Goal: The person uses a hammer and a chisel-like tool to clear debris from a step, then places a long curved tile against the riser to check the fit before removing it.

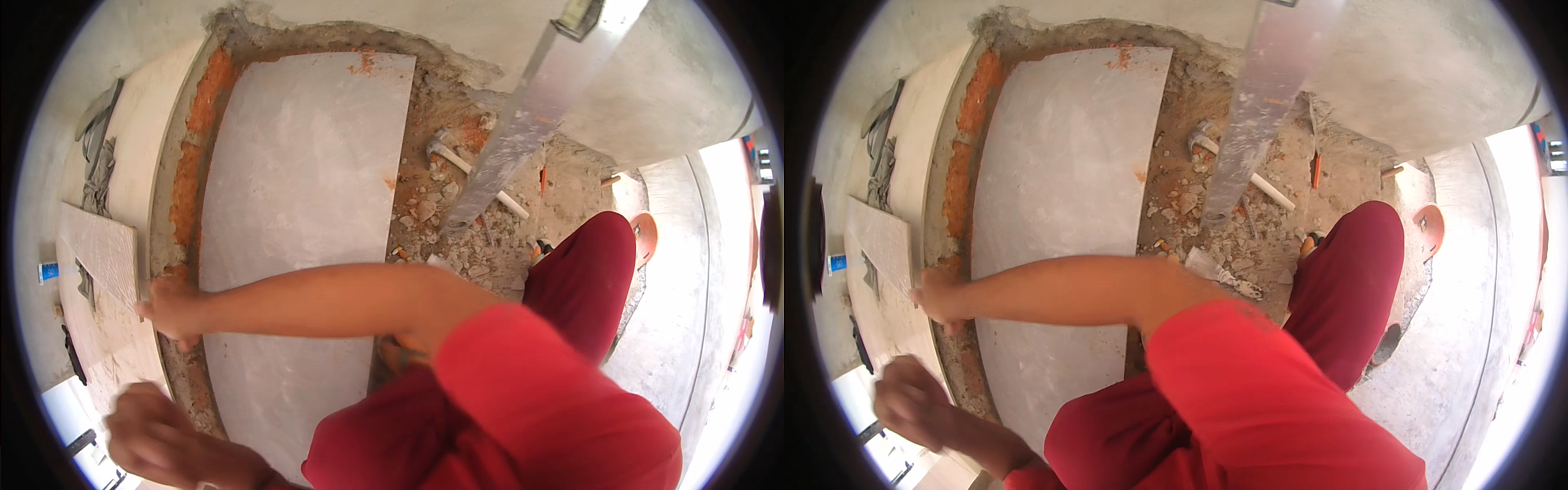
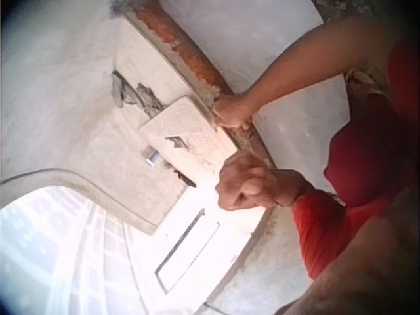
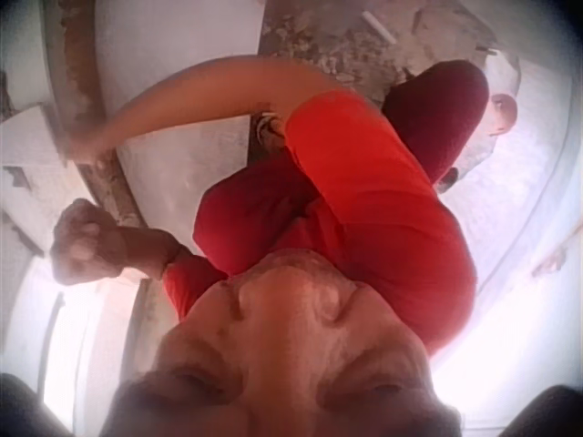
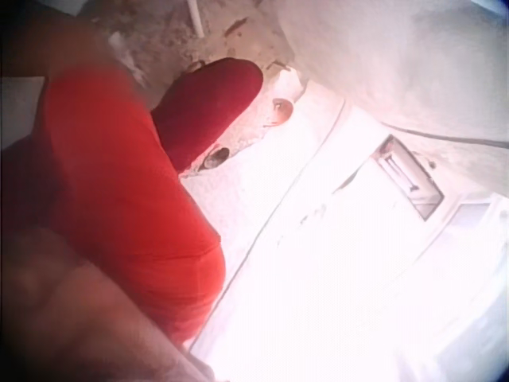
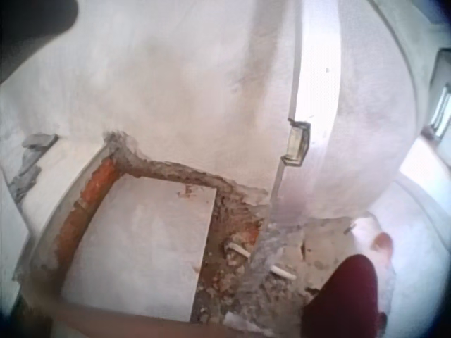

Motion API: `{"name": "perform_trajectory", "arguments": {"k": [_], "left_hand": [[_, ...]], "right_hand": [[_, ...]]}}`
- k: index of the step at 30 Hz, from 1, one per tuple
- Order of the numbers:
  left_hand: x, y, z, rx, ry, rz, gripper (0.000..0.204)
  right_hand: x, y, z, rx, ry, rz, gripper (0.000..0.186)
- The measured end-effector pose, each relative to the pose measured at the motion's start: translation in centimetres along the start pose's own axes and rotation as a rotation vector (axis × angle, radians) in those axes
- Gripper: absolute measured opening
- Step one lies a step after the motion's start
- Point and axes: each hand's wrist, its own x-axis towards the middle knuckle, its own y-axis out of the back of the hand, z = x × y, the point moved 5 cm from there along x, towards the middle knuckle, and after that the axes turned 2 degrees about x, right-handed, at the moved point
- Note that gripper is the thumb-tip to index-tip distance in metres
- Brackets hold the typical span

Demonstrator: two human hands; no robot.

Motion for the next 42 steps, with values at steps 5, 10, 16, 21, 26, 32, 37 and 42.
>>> {"name": "perform_trajectory", "arguments": {"k": [5,10,16,21,26,32,37,42], "left_hand": [[-1.3,-11.4,0.6,-0.311,0.041,-0.555,0.028],[-2.7,-20.1,-2.8,-0.302,0.33,-0.885,0.028],[-9.1,-28.9,-5.9,-0.339,0.264,-1.14,0.025],[-11.2,-32.2,-6.0,-0.397,0.326,-1.114,0.024],[-13.5,-34.1,-7.1,-0.442,0.434,-1.131,0.025],[-16.5,-37.0,-10.1,-0.374,0.676,-1.228,0.031],[-19.5,-38.9,-12.5,-0.551,1.357,-1.224,0.055],[-22.4,-39.7,-12.4,-0.705,1.592,-1.06,0.067]], "right_hand": [[-13.5,8.9,4.8,-1.097,0.153,-0.261,0.009],[-34.9,23.2,11.1,-1.144,-1.029,-0.639,0.026],[-36.2,38.1,13.9,-1.526,-0.656,0.43,0.045],[-34.9,38.4,16.0,-1.231,-0.611,0.868,0.053],[-35.7,38.3,16.1,-1.247,-0.518,0.887,0.044],[-38.9,38.9,13.6,-1.293,0.052,0.689,0.017],[-42.7,36.7,10.9,-0.279,-0.386,0.746,0.025],[-46.7,29.5,8.0,-0.118,-0.473,0.896,0.024]]}}
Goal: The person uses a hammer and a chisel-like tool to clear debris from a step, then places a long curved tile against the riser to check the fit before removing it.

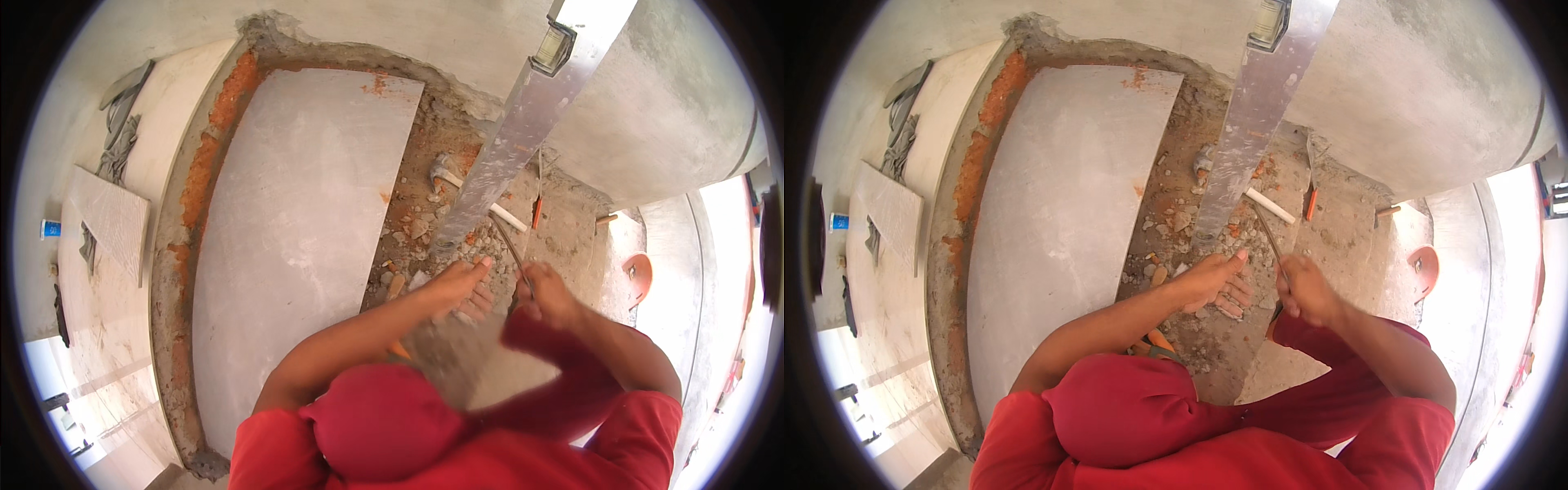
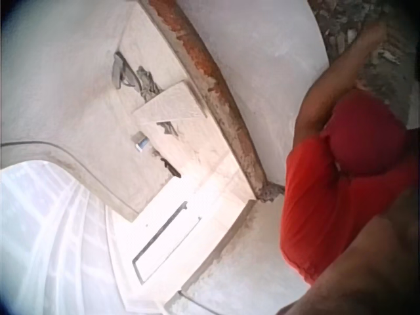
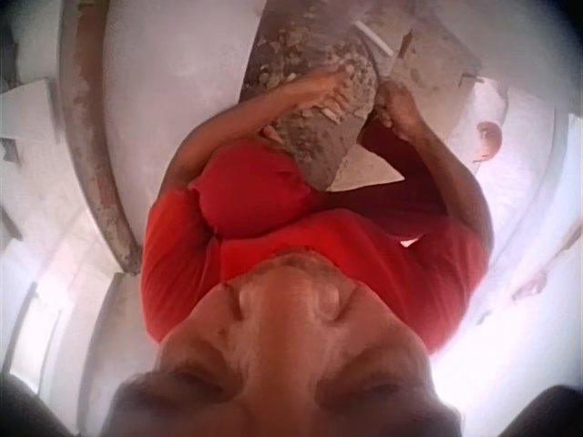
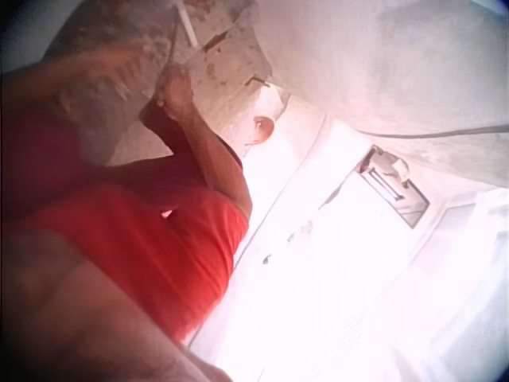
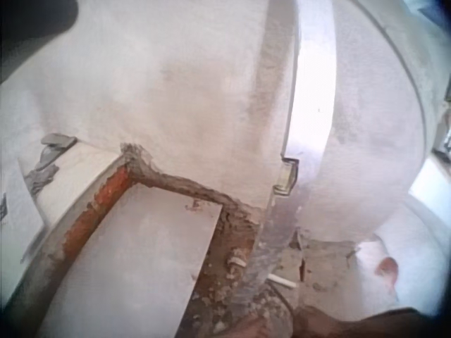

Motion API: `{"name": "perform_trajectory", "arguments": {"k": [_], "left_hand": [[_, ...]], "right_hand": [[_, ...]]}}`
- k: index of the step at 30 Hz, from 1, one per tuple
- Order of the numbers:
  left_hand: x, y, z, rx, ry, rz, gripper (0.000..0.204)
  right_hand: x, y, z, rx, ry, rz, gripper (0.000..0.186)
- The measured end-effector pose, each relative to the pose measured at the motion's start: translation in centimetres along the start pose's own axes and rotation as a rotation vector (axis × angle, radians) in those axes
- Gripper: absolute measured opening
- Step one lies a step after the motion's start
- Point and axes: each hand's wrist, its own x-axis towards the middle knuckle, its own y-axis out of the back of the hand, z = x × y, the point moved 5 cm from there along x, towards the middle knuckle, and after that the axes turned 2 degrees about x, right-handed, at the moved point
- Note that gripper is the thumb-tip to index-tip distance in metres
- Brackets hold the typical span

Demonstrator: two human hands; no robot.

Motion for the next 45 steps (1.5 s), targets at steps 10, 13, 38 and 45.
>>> {"name": "perform_trajectory", "arguments": {"k": [10,13,38,45], "left_hand": [[-2.6,-2.0,-0.8,0.343,-0.346,-0.251,0.029],[-9.2,-0.9,5.1,0.865,-0.537,-0.138,0.023],[-25.2,32.6,39.7,1.359,-1.139,1.341,0.021],[-23.9,31.6,41.0,1.469,-1.385,1.221,0.01]], "right_hand": [[-7.1,-5.2,3.3,-0.302,0.215,-0.547,0.019],[0.4,-0.4,4.2,-1.145,0.623,-0.486,0.033],[5.2,4.4,1.6,-0.536,0.303,0.462,0.034],[-9.4,-2.6,0.8,-0.445,0.12,-0.043,0.025]]}}
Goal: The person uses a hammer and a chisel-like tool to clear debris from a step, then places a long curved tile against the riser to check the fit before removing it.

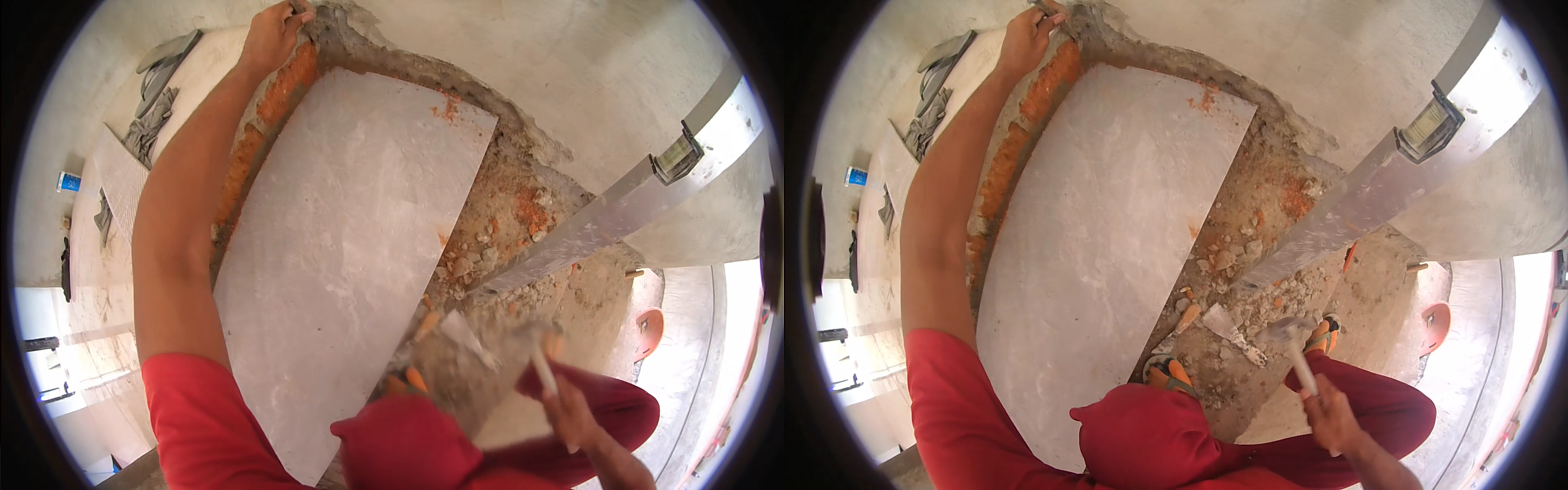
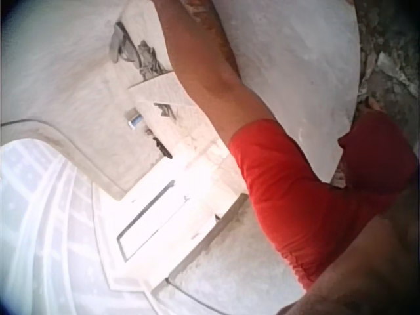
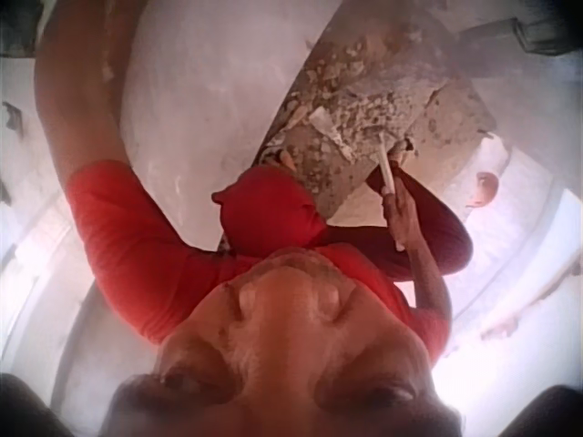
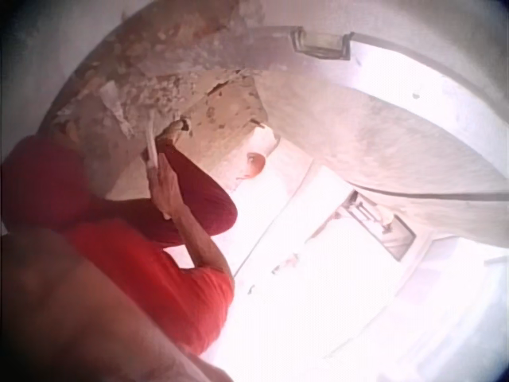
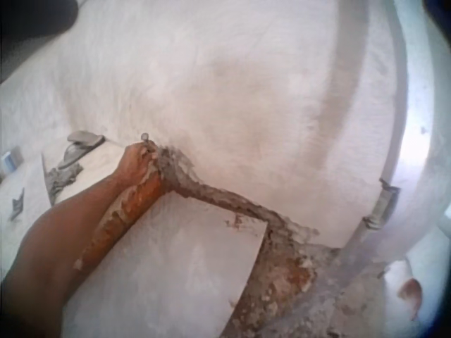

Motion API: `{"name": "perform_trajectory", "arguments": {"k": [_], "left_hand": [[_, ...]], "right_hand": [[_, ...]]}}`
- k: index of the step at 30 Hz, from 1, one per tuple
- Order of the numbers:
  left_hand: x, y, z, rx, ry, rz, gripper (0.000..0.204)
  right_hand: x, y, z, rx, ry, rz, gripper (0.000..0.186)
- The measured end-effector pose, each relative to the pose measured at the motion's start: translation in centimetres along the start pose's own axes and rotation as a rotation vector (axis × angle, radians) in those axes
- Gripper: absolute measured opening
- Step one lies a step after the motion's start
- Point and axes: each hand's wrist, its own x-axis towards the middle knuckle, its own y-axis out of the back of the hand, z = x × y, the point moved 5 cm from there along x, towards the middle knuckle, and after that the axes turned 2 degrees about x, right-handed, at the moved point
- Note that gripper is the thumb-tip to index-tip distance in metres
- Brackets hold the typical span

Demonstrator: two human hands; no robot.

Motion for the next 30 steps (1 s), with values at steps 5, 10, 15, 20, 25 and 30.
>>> {"name": "perform_trajectory", "arguments": {"k": [5,10,15,20,25,30], "left_hand": [[1.1,-0.6,0.0,-0.065,0.048,-0.08,0.007],[0.2,0.2,-0.7,-0.024,0.036,-0.11,0.008],[0.2,-1.2,-2.0,-0.138,0.037,-0.155,0.011],[0.4,-1.6,-2.3,-0.008,0.057,-0.193,0.016],[0.0,-1.4,-2.6,-0.014,0.029,-0.13,0.017],[-0.2,-1.2,-2.1,-0.04,0.088,-0.155,0.017]], "right_hand": [[3.0,-3.9,-9.0,0.03,0.298,0.02,0.022],[12.0,-5.1,-21.1,0.19,0.707,0.276,0.021],[18.0,-2.6,-32.6,0.074,0.936,0.58,0.019],[18.0,-0.9,-41.0,0.106,1.315,0.839,0.02],[20.3,-0.1,-44.9,-0.081,1.017,0.668,0.027],[16.9,0.2,-45.4,0.058,1.128,0.732,0.016]]}}
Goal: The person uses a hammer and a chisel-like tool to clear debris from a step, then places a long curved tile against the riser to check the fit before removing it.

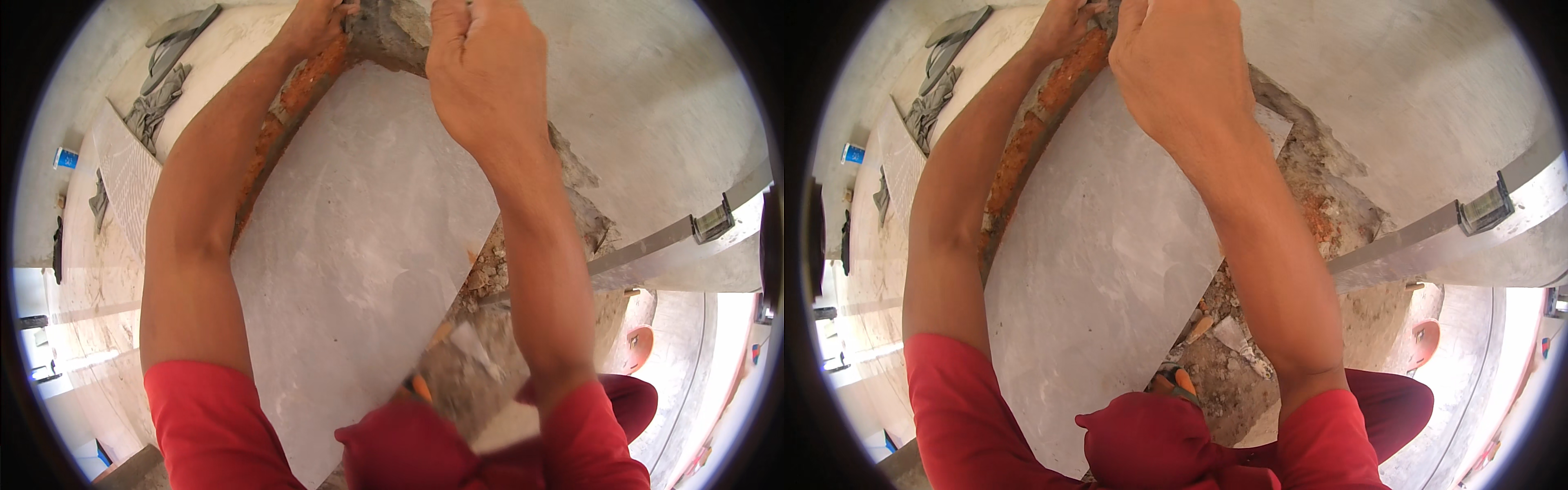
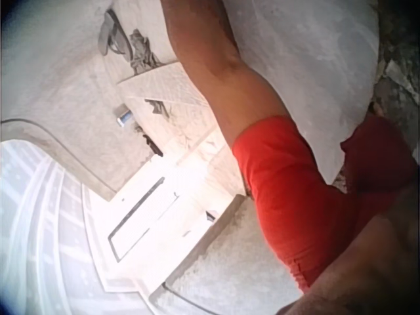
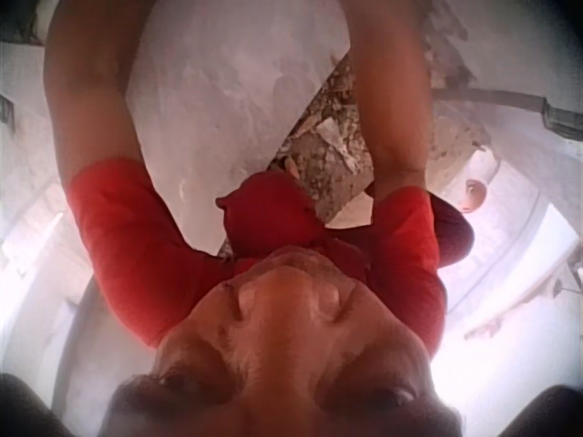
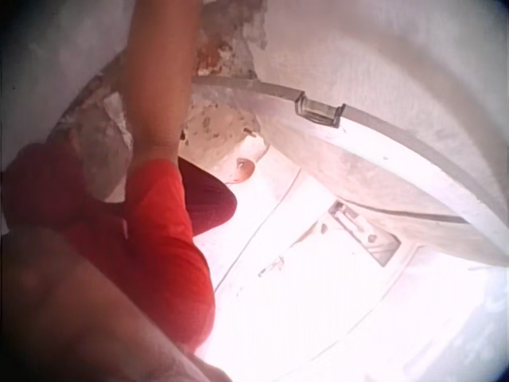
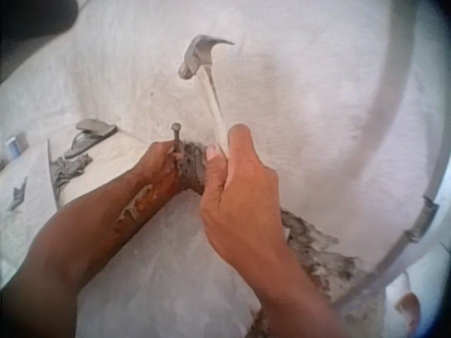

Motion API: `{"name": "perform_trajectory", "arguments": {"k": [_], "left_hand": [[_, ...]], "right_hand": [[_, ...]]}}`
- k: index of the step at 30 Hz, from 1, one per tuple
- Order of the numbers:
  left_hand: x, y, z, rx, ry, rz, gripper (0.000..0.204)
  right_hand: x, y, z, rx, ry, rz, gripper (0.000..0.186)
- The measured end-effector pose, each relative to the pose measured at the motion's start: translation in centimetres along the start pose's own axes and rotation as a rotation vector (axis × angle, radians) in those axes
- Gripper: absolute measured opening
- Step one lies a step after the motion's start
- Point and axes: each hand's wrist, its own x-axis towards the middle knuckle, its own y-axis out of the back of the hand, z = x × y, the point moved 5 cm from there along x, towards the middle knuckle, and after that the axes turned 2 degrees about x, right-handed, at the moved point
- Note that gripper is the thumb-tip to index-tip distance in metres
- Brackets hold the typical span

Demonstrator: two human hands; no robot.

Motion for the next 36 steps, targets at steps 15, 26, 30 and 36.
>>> {"name": "perform_trajectory", "arguments": {"k": [15,26,30,36], "left_hand": [[-0.8,0.5,5.3,0.105,-0.032,-0.152,0.023],[-0.3,-1.9,8.8,0.748,-0.196,-0.284,0.021],[-0.5,-1.8,8.2,0.743,-0.103,-0.366,0.022],[-0.1,-1.9,6.5,0.691,-0.133,-0.321,0.021]], "right_hand": [[-0.6,-2.6,2.8,-0.036,-0.008,-0.119,0.016],[-3.2,-2.6,6.6,-0.043,0.065,0.008,0.018],[-4.0,-1.5,4.8,0.059,0.06,-0.02,0.019],[-2.8,-2.7,6.8,-0.051,-0.127,-0.201,0.017]]}}
